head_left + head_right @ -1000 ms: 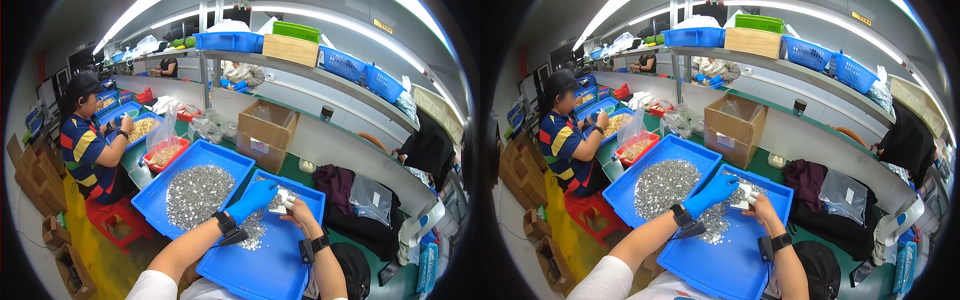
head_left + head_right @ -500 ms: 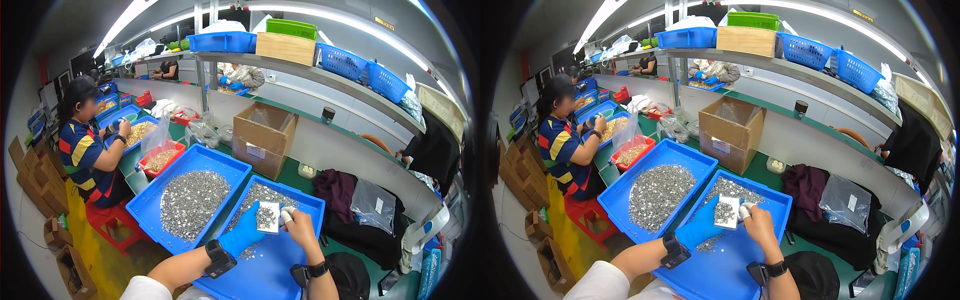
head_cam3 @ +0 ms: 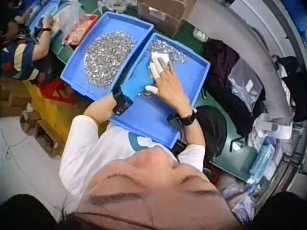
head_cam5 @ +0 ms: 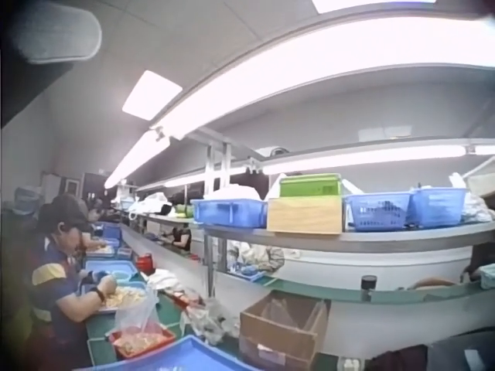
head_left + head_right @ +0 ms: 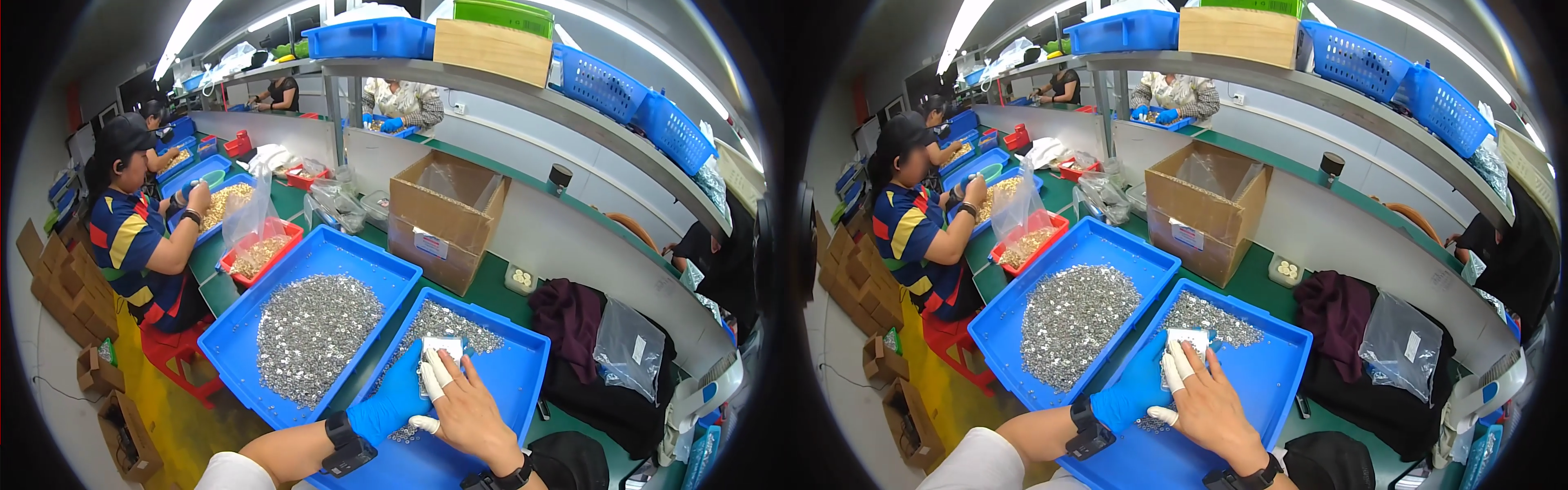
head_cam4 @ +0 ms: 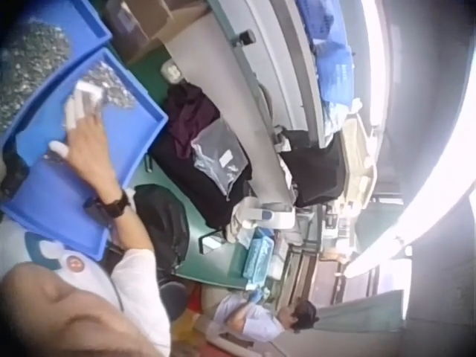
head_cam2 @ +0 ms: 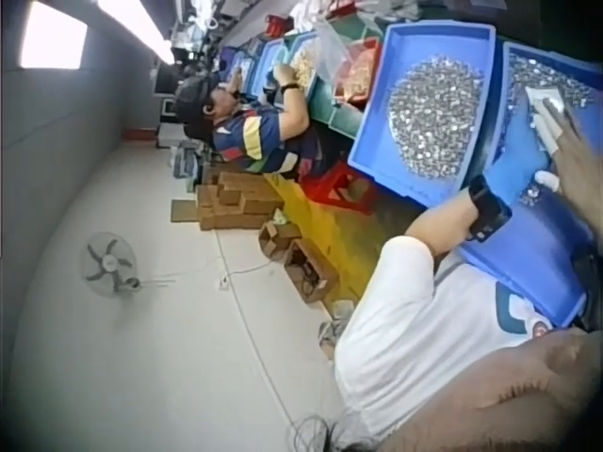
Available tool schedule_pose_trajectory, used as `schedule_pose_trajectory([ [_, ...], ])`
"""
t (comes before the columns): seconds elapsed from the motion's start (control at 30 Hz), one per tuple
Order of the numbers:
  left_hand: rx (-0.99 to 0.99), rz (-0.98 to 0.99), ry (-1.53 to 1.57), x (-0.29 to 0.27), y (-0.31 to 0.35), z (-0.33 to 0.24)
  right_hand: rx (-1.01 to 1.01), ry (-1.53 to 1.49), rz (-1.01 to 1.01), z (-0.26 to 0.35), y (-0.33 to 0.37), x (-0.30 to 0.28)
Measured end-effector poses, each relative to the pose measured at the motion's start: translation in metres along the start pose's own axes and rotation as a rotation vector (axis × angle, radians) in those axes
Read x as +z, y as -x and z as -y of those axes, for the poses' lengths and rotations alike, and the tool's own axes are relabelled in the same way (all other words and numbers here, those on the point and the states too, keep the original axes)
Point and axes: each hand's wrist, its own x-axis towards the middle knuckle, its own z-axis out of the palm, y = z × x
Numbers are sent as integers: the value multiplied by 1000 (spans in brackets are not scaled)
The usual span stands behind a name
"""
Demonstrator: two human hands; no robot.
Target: The person picks up a small white tray and places small metal rings into its holes by hand. They then shake the tray, tip it to pour the rings back into a blue bin, and use the tray to scoop more rings from the bin.
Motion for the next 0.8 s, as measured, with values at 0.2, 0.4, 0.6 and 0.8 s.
schedule_pose_trajectory([
  [0.2, 20, -145, -40, 17, 5, 3, 35, 51, 55, -7, 2, -7],
  [0.4, 81, -276, -61, 30, 7, 7, 106, 53, 74, -6, 2, -4],
  [0.6, 70, -189, -87, 28, 10, 5, 149, 90, 23, -6, 0, -15],
  [0.8, 87, -165, -83, 26, 9, 4, 143, 42, 58, -5, 1, -12],
])
